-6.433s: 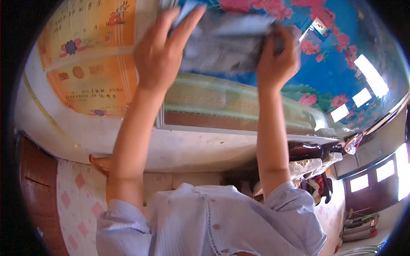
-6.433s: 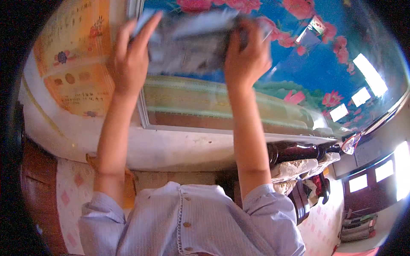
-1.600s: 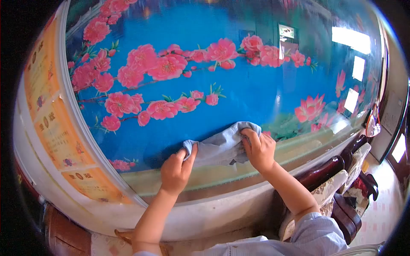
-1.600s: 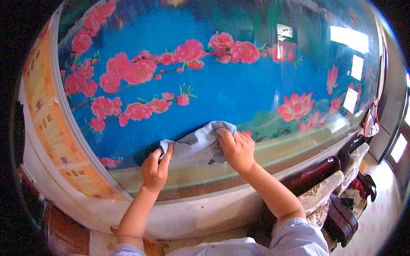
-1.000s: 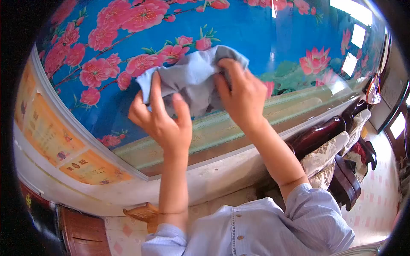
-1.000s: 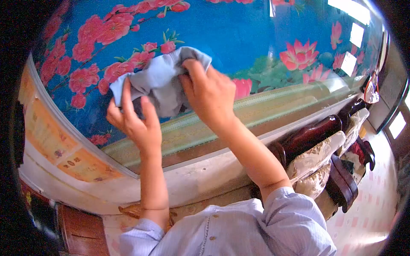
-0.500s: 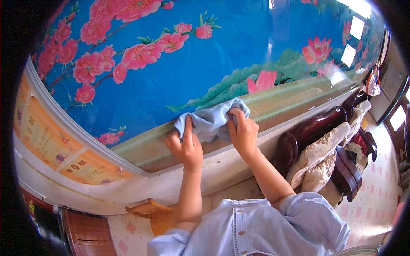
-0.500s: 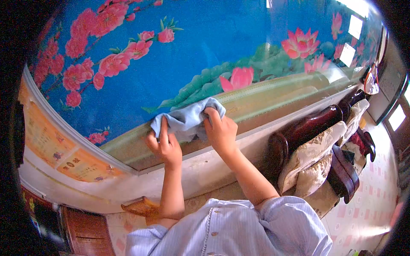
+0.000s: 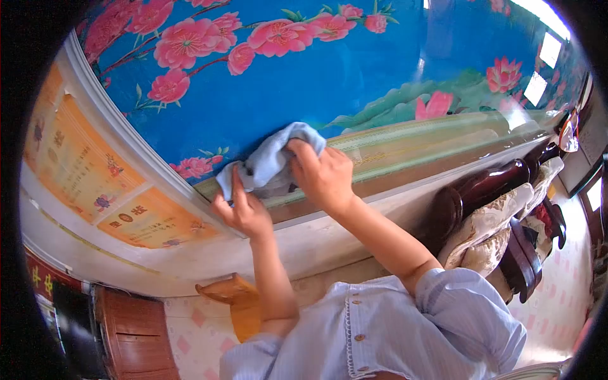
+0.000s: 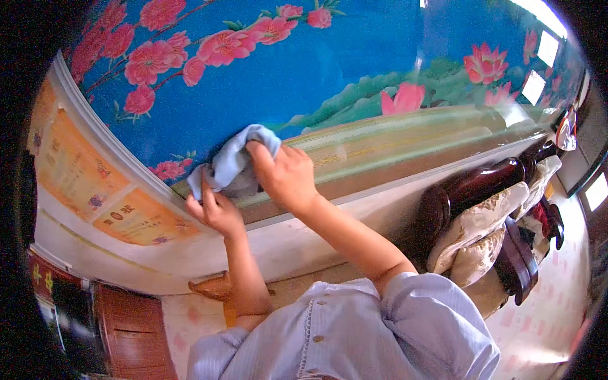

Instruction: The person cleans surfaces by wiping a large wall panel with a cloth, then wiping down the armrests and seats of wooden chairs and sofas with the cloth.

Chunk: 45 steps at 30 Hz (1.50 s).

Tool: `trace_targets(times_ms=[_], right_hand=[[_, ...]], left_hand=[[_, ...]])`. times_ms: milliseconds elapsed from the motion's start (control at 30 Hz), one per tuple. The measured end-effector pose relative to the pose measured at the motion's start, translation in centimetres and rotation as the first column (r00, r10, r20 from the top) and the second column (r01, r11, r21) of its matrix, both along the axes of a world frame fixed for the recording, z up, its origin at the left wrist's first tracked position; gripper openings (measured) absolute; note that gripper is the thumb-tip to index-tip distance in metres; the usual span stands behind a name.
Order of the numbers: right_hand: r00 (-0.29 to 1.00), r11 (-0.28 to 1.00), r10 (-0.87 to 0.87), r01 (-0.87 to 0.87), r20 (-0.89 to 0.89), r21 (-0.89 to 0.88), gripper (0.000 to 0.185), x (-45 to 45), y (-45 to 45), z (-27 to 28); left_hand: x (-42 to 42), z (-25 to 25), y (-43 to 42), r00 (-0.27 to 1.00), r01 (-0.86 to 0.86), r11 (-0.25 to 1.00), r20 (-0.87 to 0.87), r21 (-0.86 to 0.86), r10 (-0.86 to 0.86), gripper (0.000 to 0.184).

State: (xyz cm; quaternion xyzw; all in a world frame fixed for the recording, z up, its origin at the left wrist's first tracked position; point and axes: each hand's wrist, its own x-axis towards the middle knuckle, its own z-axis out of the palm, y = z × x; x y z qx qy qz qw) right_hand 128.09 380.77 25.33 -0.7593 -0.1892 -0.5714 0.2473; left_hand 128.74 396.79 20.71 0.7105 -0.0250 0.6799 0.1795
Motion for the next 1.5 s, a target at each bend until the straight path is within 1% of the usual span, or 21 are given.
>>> trace_targets(times_ms=[133, 233, 300, 367, 433, 500, 633, 667, 700, 767, 833, 933, 1033, 1100, 1167, 1233, 1267, 1300, 1367, 1400, 1500], right_hand=[[0.999, 0.998, -0.03, 0.029, -0.02, -0.047, 0.028, -0.2, 2.5, 0.2], [1.0, 1.0, -0.007, 0.006, -0.031, -0.018, 0.027, -0.3, 2.1, 0.1], [0.999, 1.0, -0.02, 0.021, -0.028, 0.015, 0.027, -0.5, 1.1, 0.1], [0.999, 0.998, -0.037, 0.038, -0.031, 0.045, 0.027, -0.8, -0.3, -0.1], [0.989, 0.99, -0.132, 0.136, -0.068, 0.049, 0.026, -1.0, -2.5, -0.3], [0.984, 0.986, -0.147, 0.154, -0.104, 0.061, 0.023, -1.7, -4.7, -0.1], [0.948, 0.935, -0.298, 0.313, -0.108, 0.167, 0.018, -2.0, -9.5, -0.7], [0.936, 0.921, -0.301, 0.335, -0.182, 0.2, 0.019, -2.3, -10.5, -1.0], [0.938, 0.93, -0.299, 0.328, -0.175, 0.164, 0.019, -2.6, -11.5, -1.3], [0.915, 0.869, -0.328, 0.389, -0.234, 0.306, 0.021, -2.6, -13.0, -1.8], [0.927, 0.859, -0.273, 0.356, -0.259, 0.368, 0.019, -2.8, -14.2, -2.1], [0.914, 0.867, -0.269, 0.367, -0.304, 0.338, 0.019, -2.7, -14.8, -2.3], [0.934, 0.869, -0.25, 0.332, -0.255, 0.366, 0.021, -2.1, -14.0, -2.6], [0.956, 0.889, -0.257, 0.291, -0.14, 0.355, 0.022, -1.8, -13.0, -2.1], [0.97, 0.897, -0.203, 0.239, -0.135, 0.372, 0.023, -1.7, -11.4, -1.3], [0.979, 0.886, -0.114, 0.178, -0.171, 0.428, 0.025, -1.6, -9.2, -0.3], [0.976, 0.906, -0.14, 0.195, -0.168, 0.376, 0.025, -1.8, -8.0, 0.3], [0.99, 0.936, -0.133, 0.142, -0.05, 0.323, 0.023, -1.2, -7.0, 0.7], [0.985, 0.941, -0.137, 0.161, -0.103, 0.296, 0.021, -1.2, -4.1, 1.5], [0.99, 0.95, -0.122, 0.136, -0.068, 0.28, 0.021, -0.8, -2.7, 1.7], [0.991, 0.967, -0.123, 0.131, -0.051, 0.218, 0.023, -0.4, 1.5, 2.5]], left_hand=[[0.1, 0.5, 2.3, 0.999, -0.034, 0.999, 0.01, -0.022, 0.035, 0.05], [0.2, 1.1, 1.3, 0.998, 0.055, 0.994, 0.04, -0.097, -0.051, 0.053], [0.0, 1.2, -0.4, 0.987, 0.161, 0.953, 0.018, -0.255, -0.162, 0.054], [-0.2, 1.4, -1.8, 0.98, 0.197, 0.952, 0.029, -0.235, -0.196, 0.054], [-0.4, 1.7, -3.7, 0.982, 0.174, 0.967, -0.046, -0.188, -0.186, 0.053], [0.3, 1.0, -5.6, 0.956, 0.292, 0.942, 0.011, -0.165, -0.294, 0.055], [-0.2, -1.2, -10.3, 0.913, 0.361, 0.929, -0.172, -0.086, -0.37, 0.055], [-0.3, -1.5, -11.6, 0.895, 0.405, 0.912, -0.18, -0.059, -0.409, 0.055], [-0.5, -1.8, -12.9, 0.876, 0.446, 0.894, -0.186, -0.037, -0.444, 0.055], [-1.0, -2.3, -14.8, 0.823, 0.512, 0.859, -0.281, -0.012, -0.494, 0.057], [-0.8, -2.1, -16.1, 0.833, 0.53, 0.847, -0.211, 0.037, -0.512, 0.056], [-0.5, -2.1, -16.7, 0.858, 0.498, 0.866, -0.172, 0.04, -0.485, 0.055], [-0.3, -2.2, -15.9, 0.862, 0.496, 0.864, -0.167, 0.085, -0.479, 0.055], [-0.4, -1.8, -15.0, 0.869, 0.487, 0.856, -0.195, 0.173, -0.455, 0.054], [-0.3, -1.2, -13.6, 0.878, 0.467, 0.871, -0.201, 0.151, -0.435, 0.057], [-0.1, -0.5, -11.8, 0.936, 0.349, 0.929, -0.101, 0.125, -0.338, 0.055], [-0.5, 0.6, -10.5, 0.932, 0.358, 0.929, -0.1, 0.089, -0.349, 0.053], [-0.2, 0.6, -9.1, 0.945, 0.322, 0.943, -0.092, 0.087, -0.315, 0.053], [0.3, 0.6, -6.3, 0.958, 0.282, 0.959, -0.058, 0.031, -0.28, 0.054], [0.1, 0.7, -4.8, 0.959, 0.279, 0.96, -0.059, 0.037, -0.277, 0.054], [-0.4, 1.6, -0.6, 0.991, 0.115, 0.993, -0.066, -0.029, -0.117, 0.055]])
